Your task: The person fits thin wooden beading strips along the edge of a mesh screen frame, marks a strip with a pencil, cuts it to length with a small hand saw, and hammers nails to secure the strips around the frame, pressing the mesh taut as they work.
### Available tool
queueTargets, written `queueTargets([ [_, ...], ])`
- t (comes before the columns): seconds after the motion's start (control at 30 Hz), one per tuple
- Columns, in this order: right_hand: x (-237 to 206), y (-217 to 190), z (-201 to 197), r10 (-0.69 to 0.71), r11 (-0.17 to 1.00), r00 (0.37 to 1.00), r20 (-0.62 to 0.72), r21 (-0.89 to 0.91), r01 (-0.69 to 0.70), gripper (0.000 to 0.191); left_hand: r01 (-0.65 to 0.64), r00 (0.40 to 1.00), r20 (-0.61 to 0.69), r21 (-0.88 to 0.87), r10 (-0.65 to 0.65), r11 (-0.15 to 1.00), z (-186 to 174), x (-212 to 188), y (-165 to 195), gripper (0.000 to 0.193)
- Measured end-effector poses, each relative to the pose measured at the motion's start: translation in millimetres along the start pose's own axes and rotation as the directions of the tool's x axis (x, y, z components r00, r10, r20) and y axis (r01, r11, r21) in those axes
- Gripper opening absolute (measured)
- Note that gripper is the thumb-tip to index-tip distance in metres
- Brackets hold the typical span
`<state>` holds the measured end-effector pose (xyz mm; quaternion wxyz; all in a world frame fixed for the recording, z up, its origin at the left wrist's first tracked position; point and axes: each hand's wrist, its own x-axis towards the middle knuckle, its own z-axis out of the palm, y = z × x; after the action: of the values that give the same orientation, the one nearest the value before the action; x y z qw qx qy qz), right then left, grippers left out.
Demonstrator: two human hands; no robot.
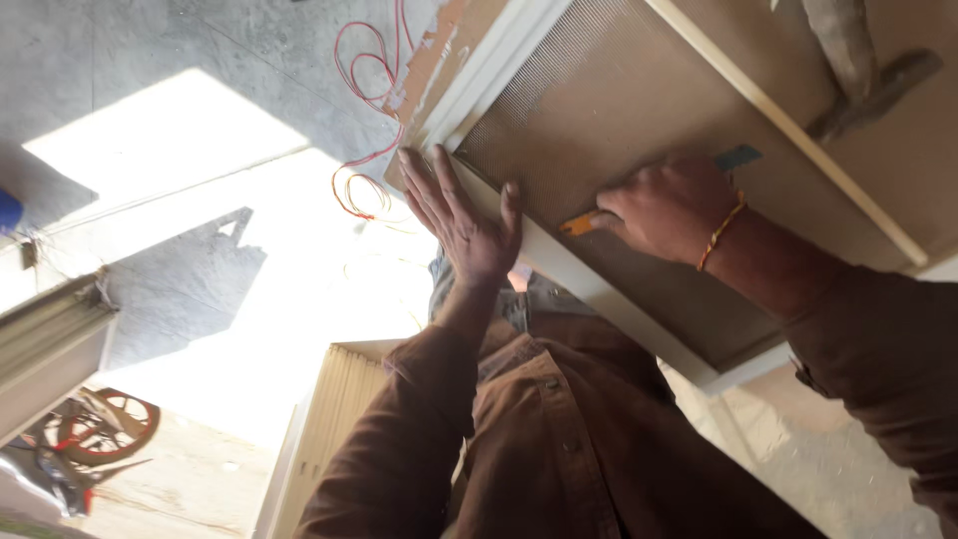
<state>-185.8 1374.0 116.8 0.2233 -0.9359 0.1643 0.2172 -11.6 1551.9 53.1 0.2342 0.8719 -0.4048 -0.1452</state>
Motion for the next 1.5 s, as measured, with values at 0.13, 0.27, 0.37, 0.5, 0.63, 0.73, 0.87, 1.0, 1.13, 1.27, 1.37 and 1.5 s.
queueTargets([
  [0.13, 13, 3, 4, -0.054, 0.998, 0.998, 0.011, 0.045, 0.054, 0.033, 0.035, 0.999, -0.039, -0.022, -0.035, 0.999, 10, -5, -5, 0.091],
  [0.27, 15, 5, 19, -0.126, 0.992, 0.989, 0.071, 0.039, 0.124, 0.026, 0.040, 0.998, -0.054, -0.020, -0.041, 0.999, 17, -10, -11, 0.089],
  [0.37, 12, 2, 29, -0.197, 0.980, 0.975, 0.100, 0.010, 0.197, 0.017, 0.034, 0.996, -0.085, -0.013, -0.035, 0.999, 18, -15, -4, 0.090],
  [0.5, 21, -12, 37, -0.210, 0.978, 0.972, 0.108, 0.011, 0.210, 0.010, 0.033, 0.994, -0.100, -0.004, -0.033, 0.999, 18, -10, -1, 0.092],
  [0.63, 28, -14, 33, -0.148, 0.987, 0.975, 0.165, 0.093, 0.134, 0.016, 0.032, 0.992, -0.121, -0.014, -0.034, 0.999, 18, -6, -3, 0.094],
  [0.73, 31, -9, 26, -0.194, 0.977, 0.974, 0.120, 0.110, 0.181, 0.019, 0.022, 0.991, -0.128, -0.013, -0.024, 1.000, 19, -6, -4, 0.097],
  [0.87, 35, -7, 20, -0.243, 0.969, 0.957, 0.159, 0.085, 0.232, 0.021, 0.016, 0.991, -0.136, -0.002, -0.017, 1.000, 20, -7, -6, 0.098],
  [1.0, 40, -8, 21, -0.285, 0.957, 0.948, 0.145, 0.093, 0.273, 0.023, 0.021, 0.991, -0.136, 0.027, -0.017, 0.999, 20, -6, -8, 0.098],
  [1.13, 46, -8, 27, -0.304, 0.944, 0.932, 0.197, 0.193, 0.267, 0.022, 0.027, 0.991, -0.131, 0.014, -0.025, 1.000, 20, -7, -9, 0.098],
  [1.27, 51, -10, 32, -0.297, 0.948, 0.920, 0.254, 0.191, 0.254, 0.024, 0.028, 0.992, -0.124, 0.010, -0.027, 1.000, 19, -8, -8, 0.099],
  [1.37, 53, -9, 31, -0.284, 0.957, 0.930, 0.235, 0.129, 0.259, 0.020, 0.020, 0.991, -0.129, 0.003, -0.019, 1.000, 20, -5, -7, 0.098],
  [1.5, 53, -8, 29, -0.261, 0.965, 0.926, 0.274, 0.099, 0.243, 0.023, 0.050, 0.992, -0.120, 0.022, -0.047, 0.999, 22, -3, -6, 0.098],
])
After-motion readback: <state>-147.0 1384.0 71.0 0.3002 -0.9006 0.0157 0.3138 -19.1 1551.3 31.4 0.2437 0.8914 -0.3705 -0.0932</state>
